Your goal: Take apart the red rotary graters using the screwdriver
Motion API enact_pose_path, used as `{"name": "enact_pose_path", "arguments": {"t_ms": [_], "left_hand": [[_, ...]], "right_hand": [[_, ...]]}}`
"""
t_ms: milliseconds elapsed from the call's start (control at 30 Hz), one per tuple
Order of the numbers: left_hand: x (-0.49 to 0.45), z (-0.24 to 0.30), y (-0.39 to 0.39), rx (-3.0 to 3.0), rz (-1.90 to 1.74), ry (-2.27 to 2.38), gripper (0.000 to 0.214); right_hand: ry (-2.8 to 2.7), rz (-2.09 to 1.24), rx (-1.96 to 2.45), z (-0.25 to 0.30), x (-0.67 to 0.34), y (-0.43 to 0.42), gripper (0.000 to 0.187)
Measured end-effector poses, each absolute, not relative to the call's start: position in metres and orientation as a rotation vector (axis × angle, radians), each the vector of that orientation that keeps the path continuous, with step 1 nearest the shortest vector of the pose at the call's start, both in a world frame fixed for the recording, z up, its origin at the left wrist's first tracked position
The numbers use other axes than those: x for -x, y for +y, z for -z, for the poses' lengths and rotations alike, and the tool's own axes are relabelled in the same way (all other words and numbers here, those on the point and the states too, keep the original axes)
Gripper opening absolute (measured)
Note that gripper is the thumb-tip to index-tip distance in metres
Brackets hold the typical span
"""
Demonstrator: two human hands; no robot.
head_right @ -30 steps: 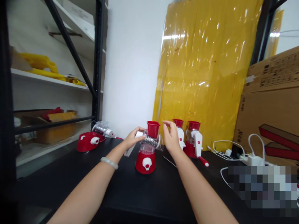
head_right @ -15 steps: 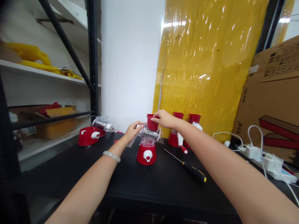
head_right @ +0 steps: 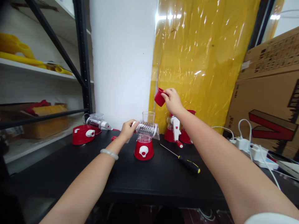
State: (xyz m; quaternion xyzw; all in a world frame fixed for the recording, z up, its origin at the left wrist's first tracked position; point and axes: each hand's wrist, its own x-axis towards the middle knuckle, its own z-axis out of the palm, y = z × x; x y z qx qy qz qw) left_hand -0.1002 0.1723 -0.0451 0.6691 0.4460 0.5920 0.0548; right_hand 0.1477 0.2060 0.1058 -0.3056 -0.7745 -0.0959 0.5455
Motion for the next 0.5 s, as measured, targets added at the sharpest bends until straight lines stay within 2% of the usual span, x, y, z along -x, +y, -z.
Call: {"name": "enact_pose_path", "arguments": {"t_ms": [167, 300, 500], "left_hand": [[0.106, 0.046, 0.173, -2.009, -1.917, 1.554, 0.042], [0.119, 0.048, 0.177, -1.841, -1.967, 1.505, 0.046], [0.136, 0.053, 0.182, -1.637, -2.076, 1.519, 0.047]], "right_hand": [[-1.85, 0.227, 0.909, -0.052, -0.159, 0.242, 0.019], [-2.191, 0.266, 1.185, 0.007, -0.146, 0.264, 0.024], [-2.307, 0.193, 1.301, 0.059, -0.117, 0.288, 0.026]]}}
